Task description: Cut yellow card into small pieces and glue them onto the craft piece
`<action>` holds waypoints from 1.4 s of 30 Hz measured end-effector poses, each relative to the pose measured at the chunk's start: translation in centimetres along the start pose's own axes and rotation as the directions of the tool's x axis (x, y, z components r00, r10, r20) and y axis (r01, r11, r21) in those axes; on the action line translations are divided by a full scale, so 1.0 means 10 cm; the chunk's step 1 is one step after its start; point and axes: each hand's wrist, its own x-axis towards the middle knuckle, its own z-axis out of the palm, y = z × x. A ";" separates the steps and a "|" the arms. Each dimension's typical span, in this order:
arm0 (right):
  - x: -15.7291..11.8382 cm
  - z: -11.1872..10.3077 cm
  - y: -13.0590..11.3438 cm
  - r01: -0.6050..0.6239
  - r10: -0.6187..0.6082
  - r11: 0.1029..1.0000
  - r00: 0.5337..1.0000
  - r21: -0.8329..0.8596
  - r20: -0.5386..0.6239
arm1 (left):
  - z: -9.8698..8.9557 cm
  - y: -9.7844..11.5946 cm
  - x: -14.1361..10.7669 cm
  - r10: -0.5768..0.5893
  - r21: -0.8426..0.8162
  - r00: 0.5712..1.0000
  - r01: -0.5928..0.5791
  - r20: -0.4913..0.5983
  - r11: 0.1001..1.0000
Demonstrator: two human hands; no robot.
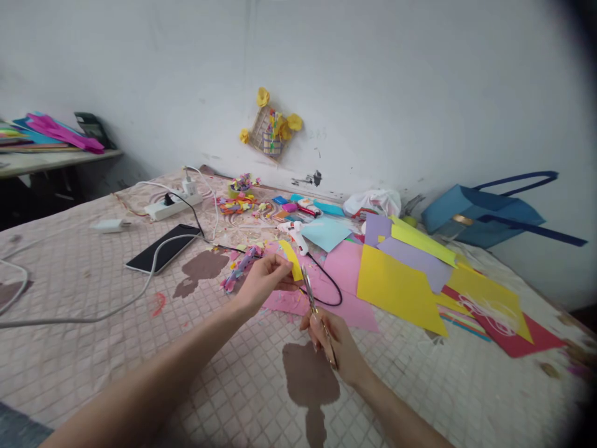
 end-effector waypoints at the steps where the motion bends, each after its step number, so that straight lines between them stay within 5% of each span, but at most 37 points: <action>1: 0.00 0.00 0.00 -0.002 0.002 1.000 1.000 0.000 -0.005 | 0.00 0.00 0.00 -0.004 -0.003 1.000 0.004 -0.004 1.000; 42: 0.01 0.01 0.03 -0.020 0.016 0.995 0.999 -0.102 -0.045 | -0.02 -0.05 0.04 0.008 -0.024 1.000 -0.007 0.017 1.000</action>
